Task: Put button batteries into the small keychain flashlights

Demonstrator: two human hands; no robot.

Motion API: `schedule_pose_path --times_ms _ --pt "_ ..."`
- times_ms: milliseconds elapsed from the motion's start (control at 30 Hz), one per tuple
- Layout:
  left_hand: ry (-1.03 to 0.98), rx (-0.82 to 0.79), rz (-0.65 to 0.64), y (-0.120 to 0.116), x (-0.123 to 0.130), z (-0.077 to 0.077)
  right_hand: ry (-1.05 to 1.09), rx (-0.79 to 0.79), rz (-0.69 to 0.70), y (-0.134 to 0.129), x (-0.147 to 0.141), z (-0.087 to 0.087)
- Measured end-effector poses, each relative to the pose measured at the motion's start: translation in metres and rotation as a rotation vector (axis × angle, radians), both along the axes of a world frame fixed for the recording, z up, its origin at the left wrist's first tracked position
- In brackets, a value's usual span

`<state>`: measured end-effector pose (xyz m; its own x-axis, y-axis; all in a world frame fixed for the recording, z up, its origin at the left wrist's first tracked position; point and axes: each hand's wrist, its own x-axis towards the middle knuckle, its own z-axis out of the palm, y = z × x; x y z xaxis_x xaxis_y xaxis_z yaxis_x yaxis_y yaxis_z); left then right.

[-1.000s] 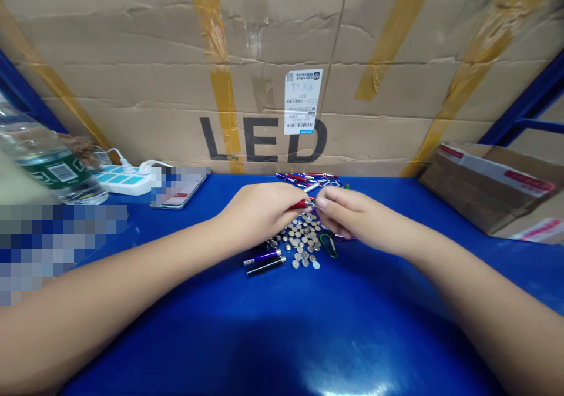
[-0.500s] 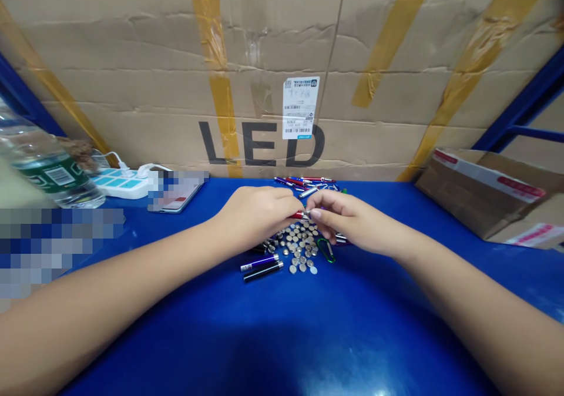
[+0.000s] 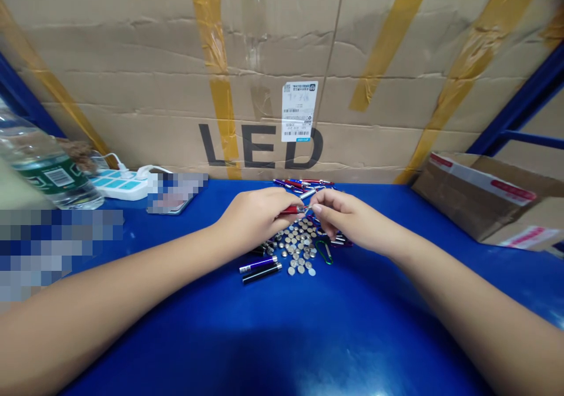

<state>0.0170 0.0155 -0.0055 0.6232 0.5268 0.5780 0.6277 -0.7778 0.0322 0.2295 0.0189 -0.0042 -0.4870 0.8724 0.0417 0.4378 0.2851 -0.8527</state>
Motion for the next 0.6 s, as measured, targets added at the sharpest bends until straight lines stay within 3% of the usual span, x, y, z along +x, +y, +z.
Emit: schedule_pose_path --times_ms 367,433,533,600 --pt "-0.041 -0.13 0.048 -0.001 0.002 0.003 0.014 -0.012 0.035 -0.005 -0.003 0.006" --pt "-0.038 -0.211 0.114 -0.001 0.003 0.004 -0.055 0.086 -0.007 0.003 0.008 0.007" --pt "0.0 -0.311 0.22 0.002 0.001 0.003 -0.248 0.467 -0.158 0.021 0.033 0.005" --pt "0.029 -0.334 0.238 0.007 -0.003 0.001 -0.358 0.566 -0.143 0.033 0.05 0.002"
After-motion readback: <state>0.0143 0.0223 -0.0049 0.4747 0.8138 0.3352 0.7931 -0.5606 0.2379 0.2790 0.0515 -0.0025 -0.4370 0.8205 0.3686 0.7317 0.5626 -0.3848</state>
